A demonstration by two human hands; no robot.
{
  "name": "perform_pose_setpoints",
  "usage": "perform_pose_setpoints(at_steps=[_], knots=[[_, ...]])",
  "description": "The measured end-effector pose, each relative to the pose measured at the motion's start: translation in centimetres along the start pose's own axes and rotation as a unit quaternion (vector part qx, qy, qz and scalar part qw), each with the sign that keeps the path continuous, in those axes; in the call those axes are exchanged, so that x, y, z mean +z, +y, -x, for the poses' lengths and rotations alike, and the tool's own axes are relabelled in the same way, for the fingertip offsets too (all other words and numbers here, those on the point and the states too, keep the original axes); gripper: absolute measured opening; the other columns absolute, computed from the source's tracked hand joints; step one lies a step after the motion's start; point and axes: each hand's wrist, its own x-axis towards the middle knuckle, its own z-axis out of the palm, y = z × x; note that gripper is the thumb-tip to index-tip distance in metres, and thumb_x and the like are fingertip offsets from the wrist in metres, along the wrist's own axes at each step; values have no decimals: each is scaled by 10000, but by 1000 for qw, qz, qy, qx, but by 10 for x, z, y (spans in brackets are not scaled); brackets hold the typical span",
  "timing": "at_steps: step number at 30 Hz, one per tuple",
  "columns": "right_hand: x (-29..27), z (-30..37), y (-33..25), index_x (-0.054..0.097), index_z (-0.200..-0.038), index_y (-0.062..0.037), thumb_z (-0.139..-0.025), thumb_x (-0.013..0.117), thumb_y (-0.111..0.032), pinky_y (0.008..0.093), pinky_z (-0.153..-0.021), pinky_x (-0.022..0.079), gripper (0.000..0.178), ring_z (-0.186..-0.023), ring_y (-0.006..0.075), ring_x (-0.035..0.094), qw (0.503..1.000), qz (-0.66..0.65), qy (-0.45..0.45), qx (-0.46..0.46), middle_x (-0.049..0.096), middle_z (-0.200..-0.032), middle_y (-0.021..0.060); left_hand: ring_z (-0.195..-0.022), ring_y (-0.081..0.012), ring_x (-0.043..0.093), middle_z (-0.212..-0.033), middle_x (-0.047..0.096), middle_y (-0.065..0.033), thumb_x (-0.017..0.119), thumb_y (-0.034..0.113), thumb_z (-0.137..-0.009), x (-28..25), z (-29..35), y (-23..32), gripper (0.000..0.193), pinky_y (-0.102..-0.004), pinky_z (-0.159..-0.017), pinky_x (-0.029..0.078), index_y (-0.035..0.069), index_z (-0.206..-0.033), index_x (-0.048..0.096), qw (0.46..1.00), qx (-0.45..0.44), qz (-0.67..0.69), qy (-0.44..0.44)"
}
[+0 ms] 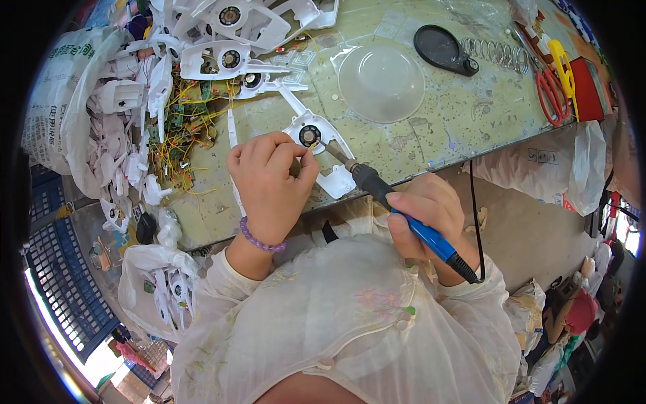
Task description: Soldering wires to electronic circuit boards and assembling components into plastic housings.
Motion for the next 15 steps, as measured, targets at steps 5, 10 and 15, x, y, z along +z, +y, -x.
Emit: perform_pose_setpoints(at_steps=[5,10,15], knots=[[1,-2,-1,603,-916,14,-776,646,-69,291,-455,378,168,-498,183,482,1000,5,-8,11,522,-631,58,-827,-194,547,-841,576,0,706,96,-651,0,-1,0,121,-397,-818,336,105,-704,598,1000,0,3,-6],[2,-1,-1,599,-923,12,-779,645,-64,290,-453,378,168,-499,180,483,1000,5,-14,10,524,-638,56,-824,-192,549,-840,580,-2,705,97,-654,1,0,-1,115,-394,-818,335,103,-704,601,1000,1,1,-2],[3,-1,-2,597,-922,9,-783,641,-56,286,-452,378,160,-499,175,483,1000,11,-15,11,523,-640,53,-817,-192,550,-838,583,-2,702,94,-657,1,1,-1,112,-392,-818,336,102,-706,602,1000,1,3,-4]])
